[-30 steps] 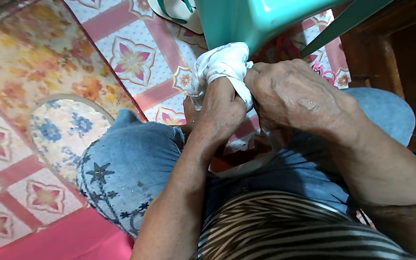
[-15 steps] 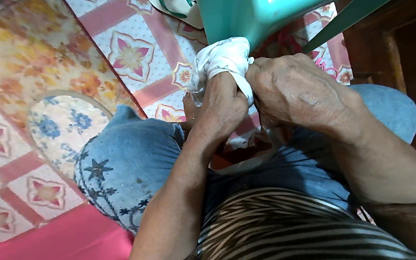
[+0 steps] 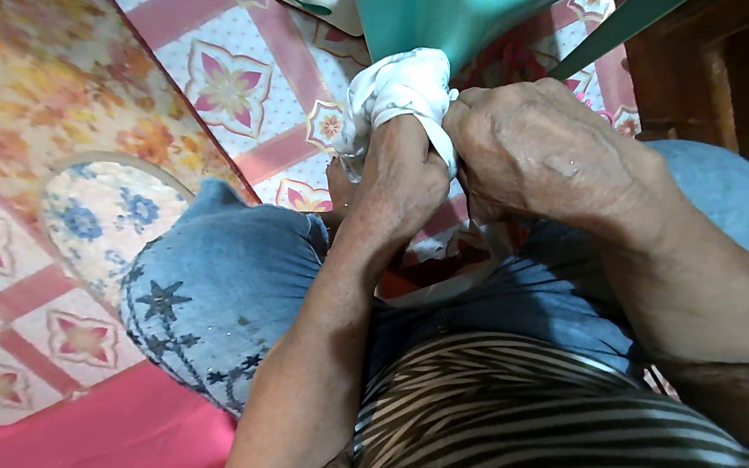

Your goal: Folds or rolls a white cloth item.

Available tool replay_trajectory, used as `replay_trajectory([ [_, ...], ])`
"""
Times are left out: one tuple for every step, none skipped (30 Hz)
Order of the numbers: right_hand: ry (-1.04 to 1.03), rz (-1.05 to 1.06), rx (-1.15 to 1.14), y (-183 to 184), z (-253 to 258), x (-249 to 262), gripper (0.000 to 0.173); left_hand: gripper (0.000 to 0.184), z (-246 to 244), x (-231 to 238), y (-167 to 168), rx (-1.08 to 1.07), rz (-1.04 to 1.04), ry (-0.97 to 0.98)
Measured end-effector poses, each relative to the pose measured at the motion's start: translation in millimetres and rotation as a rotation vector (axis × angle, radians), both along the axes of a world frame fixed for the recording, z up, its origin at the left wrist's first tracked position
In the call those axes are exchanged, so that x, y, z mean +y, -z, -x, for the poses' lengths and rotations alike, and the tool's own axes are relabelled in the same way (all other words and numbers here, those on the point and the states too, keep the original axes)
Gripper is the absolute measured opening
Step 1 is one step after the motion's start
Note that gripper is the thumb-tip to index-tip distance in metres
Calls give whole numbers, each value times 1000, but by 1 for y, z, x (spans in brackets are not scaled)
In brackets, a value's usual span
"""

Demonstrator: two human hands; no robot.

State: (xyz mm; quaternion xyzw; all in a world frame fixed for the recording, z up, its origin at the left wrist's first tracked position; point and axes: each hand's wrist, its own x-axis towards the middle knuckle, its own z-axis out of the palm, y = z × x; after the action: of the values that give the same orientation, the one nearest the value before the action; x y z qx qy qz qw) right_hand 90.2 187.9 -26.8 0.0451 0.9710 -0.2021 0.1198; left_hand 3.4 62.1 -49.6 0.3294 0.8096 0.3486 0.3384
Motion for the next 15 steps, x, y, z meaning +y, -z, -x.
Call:
replay_trajectory([
  [2,0,-10,-1,0,0,10,13,0,0,0,-1,2,3],
  [3,1,-12,-1,0,0,10,15,1,0,2,-8,-6,4],
  [2,-3,-8,-1,0,0,10,17,1,0,3,-15,-14,4],
  [2,-7,3,0,0,0,10,17,1,0,4,-23,-19,6],
  [3,-5,9,1,0,0,11,17,1,0,3,-29,-19,6],
  [3,-2,5,0,0,0,11,17,0,0,3,-29,-17,7],
  [1,-1,-2,0,0,0,12,18,0,0,3,-25,-15,8],
  [-1,0,-9,0,0,0,12,18,0,0,3,-20,-13,10],
  [-4,1,-13,0,0,1,12,18,0,0,3,-16,-8,12],
  [-5,1,-17,-1,0,1,12,19,0,0,3,-13,-3,12],
  [-4,0,-21,-1,0,0,13,20,0,0,2,-8,3,13],
  [-3,-3,-22,-1,0,0,13,20,0,0,2,-6,7,16],
  [-4,-5,-14,0,-1,0,13,19,0,0,2,-6,9,19],
  [-3,-6,-12,0,-1,0,13,19,1,0,2,-3,6,22],
  [-2,-8,-10,0,-1,0,12,20,1,0,2,2,5,26],
])
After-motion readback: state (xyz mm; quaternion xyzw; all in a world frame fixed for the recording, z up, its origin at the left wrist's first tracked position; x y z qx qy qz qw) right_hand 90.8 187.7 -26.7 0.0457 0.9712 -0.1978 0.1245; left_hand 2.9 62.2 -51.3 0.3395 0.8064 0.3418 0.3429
